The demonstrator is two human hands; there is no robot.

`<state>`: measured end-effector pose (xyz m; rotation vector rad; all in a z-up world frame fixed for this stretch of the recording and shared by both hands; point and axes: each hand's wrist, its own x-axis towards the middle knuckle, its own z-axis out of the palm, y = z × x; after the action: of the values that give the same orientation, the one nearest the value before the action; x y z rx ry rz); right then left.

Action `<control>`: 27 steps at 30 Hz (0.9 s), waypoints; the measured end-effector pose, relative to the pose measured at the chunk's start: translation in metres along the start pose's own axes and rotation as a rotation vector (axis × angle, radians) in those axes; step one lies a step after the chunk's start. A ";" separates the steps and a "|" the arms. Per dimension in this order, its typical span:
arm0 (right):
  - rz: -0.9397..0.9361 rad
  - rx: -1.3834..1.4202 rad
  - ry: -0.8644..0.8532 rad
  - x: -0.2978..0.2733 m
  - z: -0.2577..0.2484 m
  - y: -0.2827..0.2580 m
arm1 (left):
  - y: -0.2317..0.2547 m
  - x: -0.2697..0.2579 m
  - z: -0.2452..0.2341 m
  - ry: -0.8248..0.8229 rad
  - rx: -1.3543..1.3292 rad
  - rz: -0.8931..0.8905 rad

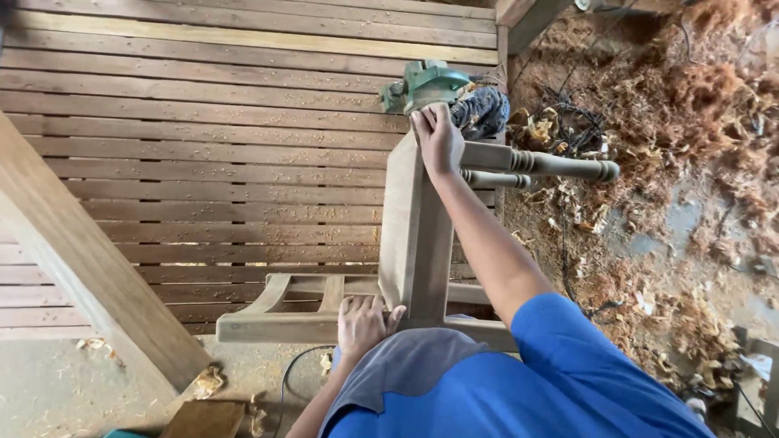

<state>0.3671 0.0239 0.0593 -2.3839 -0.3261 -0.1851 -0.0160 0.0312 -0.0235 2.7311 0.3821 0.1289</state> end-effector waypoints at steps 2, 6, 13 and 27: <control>-0.096 0.053 -0.010 -0.005 0.010 0.022 | 0.017 0.014 -0.038 -0.100 0.007 -0.033; -0.279 0.037 0.017 -0.087 0.003 0.045 | 0.018 0.016 -0.039 -0.377 0.022 -0.117; -0.270 0.059 0.050 -0.027 0.017 0.028 | 0.018 0.020 -0.040 -0.283 0.012 -0.067; -0.141 -0.100 -0.016 -0.087 -0.005 0.038 | 0.020 0.023 -0.047 -0.388 0.022 -0.099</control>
<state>0.2948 -0.0228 0.0193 -2.4632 -0.5045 -0.2529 0.0047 0.0369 0.0278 2.6682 0.4039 -0.4274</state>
